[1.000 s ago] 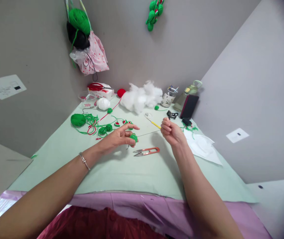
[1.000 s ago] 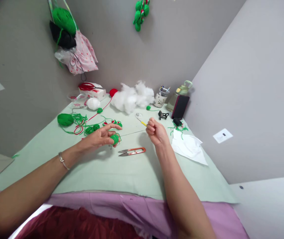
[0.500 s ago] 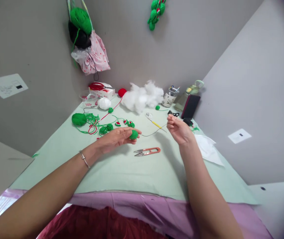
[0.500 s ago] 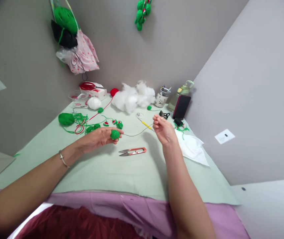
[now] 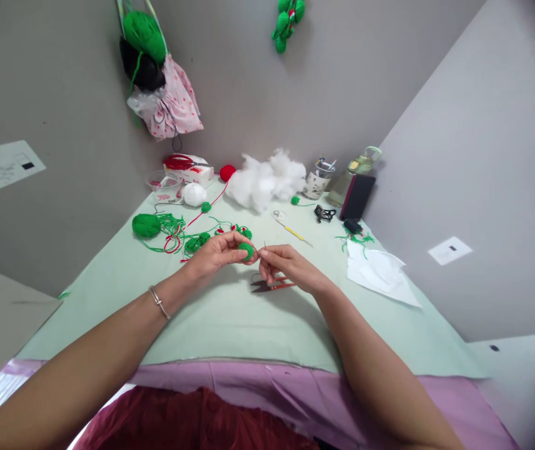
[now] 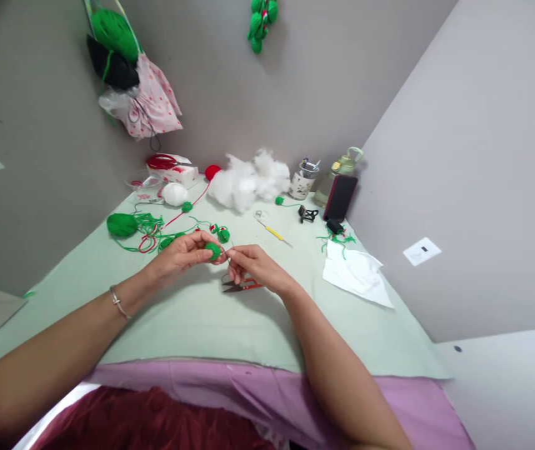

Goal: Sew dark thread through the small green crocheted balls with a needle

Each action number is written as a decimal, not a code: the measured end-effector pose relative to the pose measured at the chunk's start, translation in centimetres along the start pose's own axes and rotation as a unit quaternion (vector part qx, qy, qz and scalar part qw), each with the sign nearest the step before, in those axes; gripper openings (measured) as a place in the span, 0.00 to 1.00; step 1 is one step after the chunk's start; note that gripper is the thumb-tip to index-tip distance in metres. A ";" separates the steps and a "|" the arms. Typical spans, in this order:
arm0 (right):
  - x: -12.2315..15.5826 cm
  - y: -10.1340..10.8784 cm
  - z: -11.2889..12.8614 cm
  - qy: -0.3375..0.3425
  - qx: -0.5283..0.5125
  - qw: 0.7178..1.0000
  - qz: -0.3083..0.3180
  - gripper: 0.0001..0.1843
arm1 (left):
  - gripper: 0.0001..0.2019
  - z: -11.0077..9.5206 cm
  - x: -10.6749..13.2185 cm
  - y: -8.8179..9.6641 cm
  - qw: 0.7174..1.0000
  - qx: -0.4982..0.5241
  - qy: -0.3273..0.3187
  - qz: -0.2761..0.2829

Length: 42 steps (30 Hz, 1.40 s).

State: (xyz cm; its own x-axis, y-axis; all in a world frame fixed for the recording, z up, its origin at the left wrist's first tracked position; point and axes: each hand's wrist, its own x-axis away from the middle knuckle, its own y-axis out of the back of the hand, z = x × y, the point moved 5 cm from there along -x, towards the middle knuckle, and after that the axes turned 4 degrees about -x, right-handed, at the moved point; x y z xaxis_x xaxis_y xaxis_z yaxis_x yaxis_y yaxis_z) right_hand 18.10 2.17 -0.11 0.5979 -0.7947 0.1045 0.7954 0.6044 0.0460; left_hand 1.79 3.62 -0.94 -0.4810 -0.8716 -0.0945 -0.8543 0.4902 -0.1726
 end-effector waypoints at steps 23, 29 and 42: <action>-1.4 2.5 -1.0 0.045 -0.260 0.954 -0.144 0.18 | 0.18 1.9 -0.2 -0.7 0.999 -0.021 0.030 0.005; -0.8 2.9 0.1 0.069 -0.218 0.963 -0.146 0.18 | 0.17 2.3 -0.2 -1.0 0.999 -0.027 0.030 -0.004; 1.0 -3.8 2.0 0.206 0.402 0.873 -0.184 0.13 | 0.16 0.4 0.0 1.2 0.976 -0.094 -0.116 -0.157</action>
State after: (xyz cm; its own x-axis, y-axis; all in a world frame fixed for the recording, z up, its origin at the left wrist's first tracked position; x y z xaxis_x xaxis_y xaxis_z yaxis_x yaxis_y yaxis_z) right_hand 15.51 -0.78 1.85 0.4326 -0.7962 -0.4230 0.7137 0.0156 0.7003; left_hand 0.87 4.17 -1.56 -0.1517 -0.9451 -0.2894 -0.9839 0.1724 -0.0474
